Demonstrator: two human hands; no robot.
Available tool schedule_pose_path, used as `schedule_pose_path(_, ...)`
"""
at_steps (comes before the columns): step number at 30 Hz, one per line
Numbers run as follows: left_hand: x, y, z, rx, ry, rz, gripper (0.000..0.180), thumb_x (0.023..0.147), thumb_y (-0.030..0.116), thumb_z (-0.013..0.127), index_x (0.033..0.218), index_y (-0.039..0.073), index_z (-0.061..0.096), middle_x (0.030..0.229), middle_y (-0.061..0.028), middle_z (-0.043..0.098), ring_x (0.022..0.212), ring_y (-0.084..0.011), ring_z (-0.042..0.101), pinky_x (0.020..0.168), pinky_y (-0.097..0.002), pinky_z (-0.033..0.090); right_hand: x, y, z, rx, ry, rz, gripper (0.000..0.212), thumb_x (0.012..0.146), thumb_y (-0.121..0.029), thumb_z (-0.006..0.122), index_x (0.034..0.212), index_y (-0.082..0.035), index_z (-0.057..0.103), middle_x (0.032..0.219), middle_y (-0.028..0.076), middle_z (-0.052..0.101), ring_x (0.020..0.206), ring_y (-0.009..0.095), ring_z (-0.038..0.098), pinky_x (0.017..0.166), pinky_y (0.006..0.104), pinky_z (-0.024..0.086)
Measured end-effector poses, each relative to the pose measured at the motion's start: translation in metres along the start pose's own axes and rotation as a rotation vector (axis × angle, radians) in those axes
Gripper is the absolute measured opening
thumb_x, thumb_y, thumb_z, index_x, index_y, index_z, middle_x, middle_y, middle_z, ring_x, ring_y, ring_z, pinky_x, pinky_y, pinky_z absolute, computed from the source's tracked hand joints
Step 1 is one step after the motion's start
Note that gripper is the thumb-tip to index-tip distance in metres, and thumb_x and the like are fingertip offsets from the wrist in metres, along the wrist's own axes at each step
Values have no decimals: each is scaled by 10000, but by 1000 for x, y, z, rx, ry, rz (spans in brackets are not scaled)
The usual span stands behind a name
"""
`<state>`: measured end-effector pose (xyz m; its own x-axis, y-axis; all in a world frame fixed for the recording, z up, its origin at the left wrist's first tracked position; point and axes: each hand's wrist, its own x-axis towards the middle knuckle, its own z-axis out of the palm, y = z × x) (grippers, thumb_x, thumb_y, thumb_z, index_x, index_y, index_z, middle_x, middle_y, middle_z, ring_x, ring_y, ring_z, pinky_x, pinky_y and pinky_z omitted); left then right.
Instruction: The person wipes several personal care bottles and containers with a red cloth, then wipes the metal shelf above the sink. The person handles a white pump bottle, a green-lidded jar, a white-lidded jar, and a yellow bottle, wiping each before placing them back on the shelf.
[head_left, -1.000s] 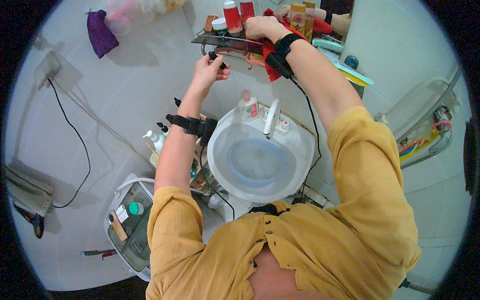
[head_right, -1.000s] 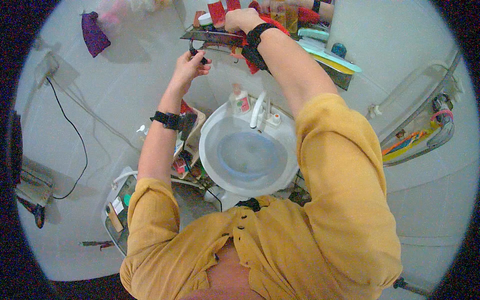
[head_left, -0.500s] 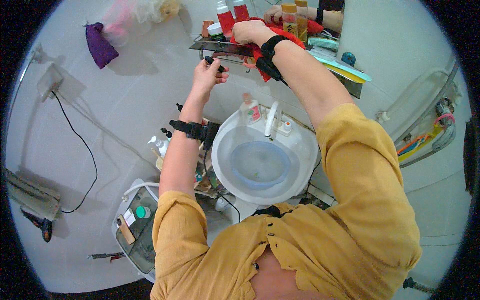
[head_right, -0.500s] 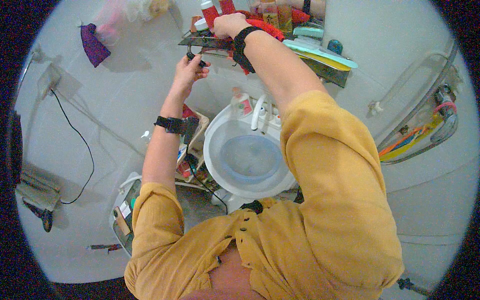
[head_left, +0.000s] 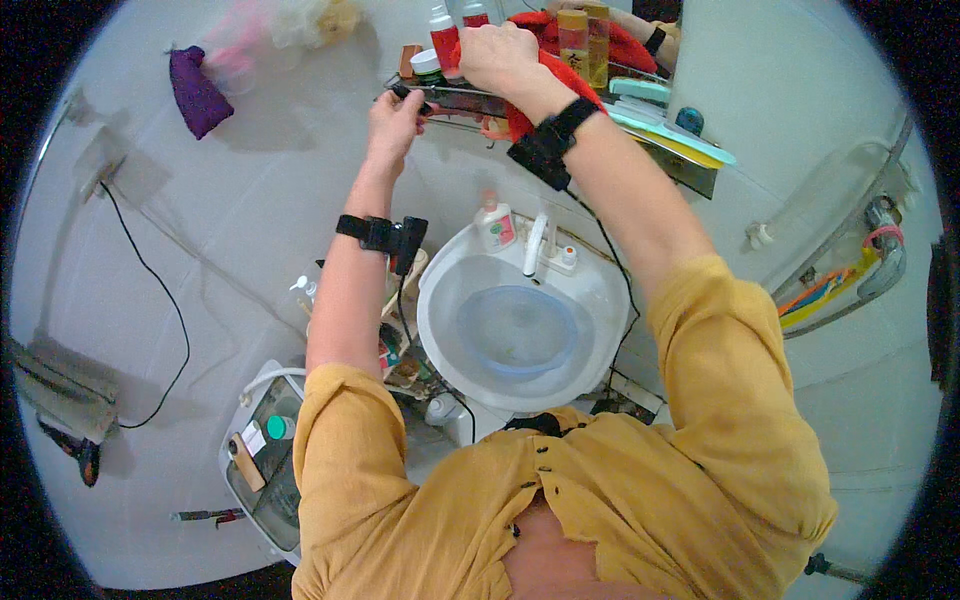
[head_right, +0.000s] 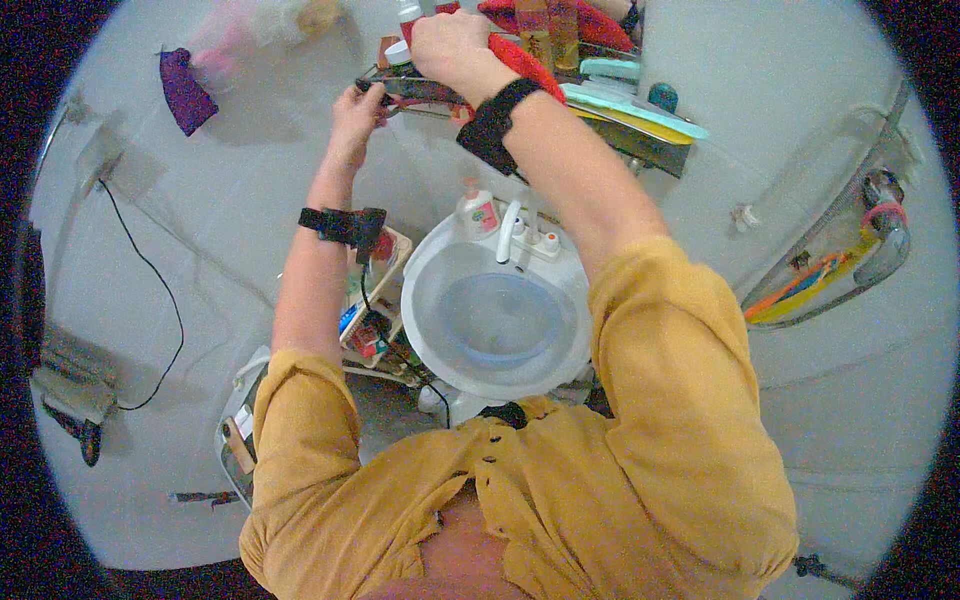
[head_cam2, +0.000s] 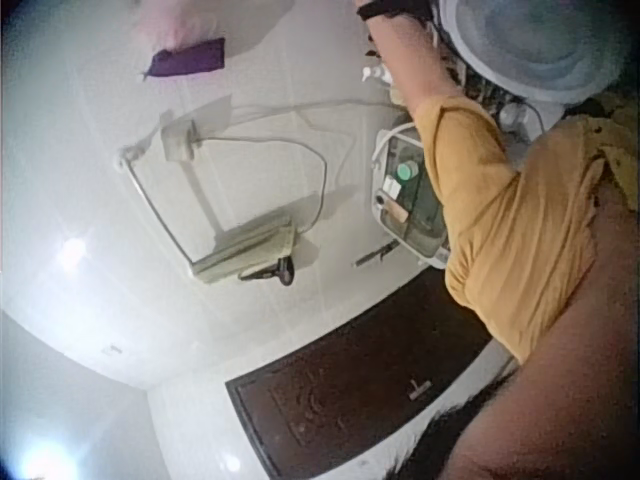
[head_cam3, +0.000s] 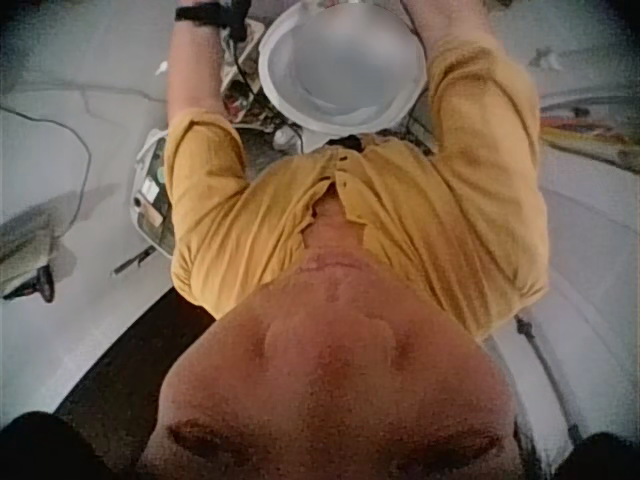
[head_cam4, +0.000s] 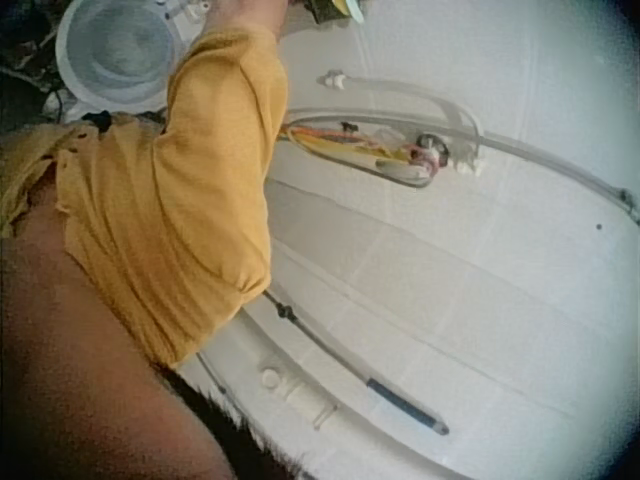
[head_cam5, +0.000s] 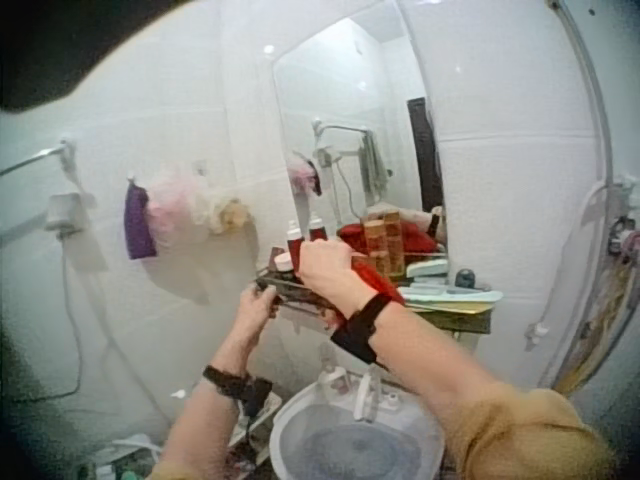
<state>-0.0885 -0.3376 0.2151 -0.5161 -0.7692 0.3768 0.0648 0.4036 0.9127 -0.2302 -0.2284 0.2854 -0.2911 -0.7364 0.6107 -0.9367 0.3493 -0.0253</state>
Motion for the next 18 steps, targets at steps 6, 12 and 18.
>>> schedule_pose_path(6,38,12,-5,213,56,69,243,912,250,610,935,8,627,806,-51,651,694,-105,584,618,-259,481,-107,0,-15,492,33,11,275,828,-224,493,960,-126,713,913,173,699,846,354,684,772,478,535)
schedule_pose_path(12,74,6,48,433,-142,242,320,891,304,641,944,-10,666,765,-75,669,699,-142,631,601,-309,500,-185,18,-16,974,-193,109,313,798,-165,449,1004,-95,674,922,206,677,902,374,645,809,456,493)
schedule_pose_path(18,116,-12,92,789,-129,235,320,786,258,711,977,2,688,903,-171,706,847,-278,676,770,-368,522,-216,39,-32,1123,-290,123,281,791,-124,458,992,-56,642,803,192,662,756,345,650,718,428,498)
